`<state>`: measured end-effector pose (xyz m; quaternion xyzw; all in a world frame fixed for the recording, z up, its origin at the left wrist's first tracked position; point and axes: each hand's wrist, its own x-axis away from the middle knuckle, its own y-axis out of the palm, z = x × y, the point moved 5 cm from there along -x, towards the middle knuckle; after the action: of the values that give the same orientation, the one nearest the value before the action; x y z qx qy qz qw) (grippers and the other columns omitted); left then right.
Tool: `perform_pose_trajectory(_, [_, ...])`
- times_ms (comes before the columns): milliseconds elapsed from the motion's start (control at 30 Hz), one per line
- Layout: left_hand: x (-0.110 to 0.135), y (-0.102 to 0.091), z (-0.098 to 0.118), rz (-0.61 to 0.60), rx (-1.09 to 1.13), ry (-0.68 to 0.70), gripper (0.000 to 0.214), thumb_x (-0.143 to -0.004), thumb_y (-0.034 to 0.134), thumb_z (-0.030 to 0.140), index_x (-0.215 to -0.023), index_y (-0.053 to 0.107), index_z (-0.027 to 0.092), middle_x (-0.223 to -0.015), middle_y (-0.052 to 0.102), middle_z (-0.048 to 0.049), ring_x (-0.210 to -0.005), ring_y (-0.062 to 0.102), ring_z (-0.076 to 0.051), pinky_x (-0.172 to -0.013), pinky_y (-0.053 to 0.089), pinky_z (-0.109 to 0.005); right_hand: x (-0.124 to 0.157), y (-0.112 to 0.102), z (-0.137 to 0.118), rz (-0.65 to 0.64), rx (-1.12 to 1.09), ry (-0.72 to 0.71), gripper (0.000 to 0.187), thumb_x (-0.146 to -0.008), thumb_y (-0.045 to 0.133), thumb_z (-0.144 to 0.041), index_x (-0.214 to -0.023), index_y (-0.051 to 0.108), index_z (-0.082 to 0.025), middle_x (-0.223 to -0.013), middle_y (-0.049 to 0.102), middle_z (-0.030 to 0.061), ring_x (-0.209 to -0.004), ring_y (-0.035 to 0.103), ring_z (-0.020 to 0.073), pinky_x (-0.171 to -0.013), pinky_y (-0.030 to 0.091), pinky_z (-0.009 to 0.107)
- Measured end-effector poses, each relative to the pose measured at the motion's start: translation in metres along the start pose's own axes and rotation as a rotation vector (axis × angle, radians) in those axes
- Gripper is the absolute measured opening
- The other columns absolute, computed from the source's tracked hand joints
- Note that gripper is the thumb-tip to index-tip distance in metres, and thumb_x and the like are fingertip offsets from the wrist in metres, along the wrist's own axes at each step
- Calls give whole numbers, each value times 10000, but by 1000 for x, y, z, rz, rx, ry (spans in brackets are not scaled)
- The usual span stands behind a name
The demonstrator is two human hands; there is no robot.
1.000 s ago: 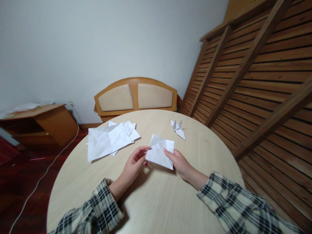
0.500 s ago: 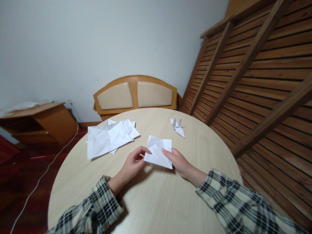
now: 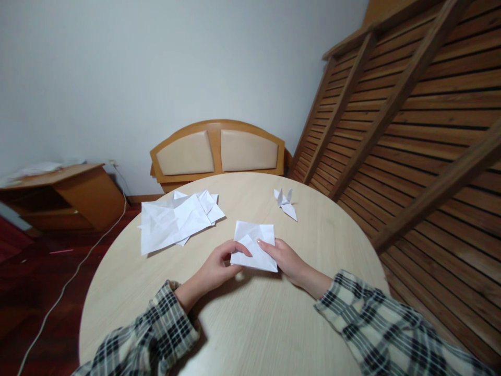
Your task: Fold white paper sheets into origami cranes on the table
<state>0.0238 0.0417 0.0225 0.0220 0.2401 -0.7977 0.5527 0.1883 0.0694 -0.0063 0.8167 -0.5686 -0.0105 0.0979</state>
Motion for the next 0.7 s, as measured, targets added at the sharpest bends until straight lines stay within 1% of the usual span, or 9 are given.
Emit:
perform_pose_trajectory(67, [0, 0, 2, -4, -32, -2, 179, -745, 616, 173, -911, 681, 180, -906, 646, -51, -842, 576, -187, -744, 433, -302, 0, 0, 0, -3, 11, 3, 438, -727, 730, -536, -917, 684, -144, -907, 728, 91, -759, 642, 190, -690, 475, 309])
perform_pose_trajectory(167, [-1, -1, 4, 8, -45, -23, 147, -782, 662, 268, -890, 685, 172, -875, 657, -55, -813, 576, -184, -738, 433, -302, 1, 1, 0, -14, 19, -3, 443, -738, 715, -542, -919, 683, -139, -931, 724, 100, -788, 645, 195, -702, 477, 311])
perform_pose_trajectory(300, [-2, -1, 1, 40, -12, -79, 227, -819, 655, 386, -842, 657, 160, -787, 635, -37, -714, 549, -161, -669, 426, -283, 1, 1, -1, -20, 68, -32, 466, -736, 718, -547, -931, 683, -125, -937, 724, 110, -795, 641, 198, -728, 477, 326])
perform_pose_trajectory(400, [-3, -1, -3, 70, 24, -96, 259, -821, 635, 417, -801, 623, 159, -740, 602, -18, -674, 519, -150, -639, 418, -273, 1, 2, -3, -33, 128, -59, 457, -737, 717, -549, -921, 687, -131, -916, 726, 97, -796, 635, 200, -733, 479, 330])
perform_pose_trajectory(500, [-4, -3, -7, 114, 40, -124, 280, -807, 641, 434, -800, 602, 157, -734, 581, -13, -668, 504, -149, -616, 406, -265, 3, 6, -6, -81, 166, -101, 414, -754, 706, -538, -895, 690, -149, -887, 723, 73, -784, 625, 193, -726, 480, 323])
perform_pose_trajectory(533, [-3, -4, -8, 130, 38, -134, 285, -799, 650, 436, -806, 599, 156, -733, 575, -12, -668, 502, -150, -610, 402, -264, 4, 8, -7, -94, 183, -111, 398, -763, 699, -533, -883, 689, -153, -869, 719, 67, -762, 617, 186, -707, 477, 315])
perform_pose_trajectory(600, [-3, -5, -9, 156, 34, -148, 292, -784, 668, 439, -811, 592, 158, -723, 560, -8, -663, 497, -150, -599, 397, -261, 5, 8, -7, -102, 230, -107, 379, -779, 684, -529, -840, 683, -155, -784, 693, 53, -666, 581, 163, -616, 453, 291])
perform_pose_trajectory(700, [-3, -6, -9, 182, 33, -155, 298, -777, 684, 440, -800, 574, 164, -710, 544, 3, -655, 489, -147, -589, 389, -255, 7, 8, -5, -95, 290, -71, 371, -790, 670, -531, -748, 649, -163, -617, 603, 18, -509, 477, 124, -473, 363, 256])
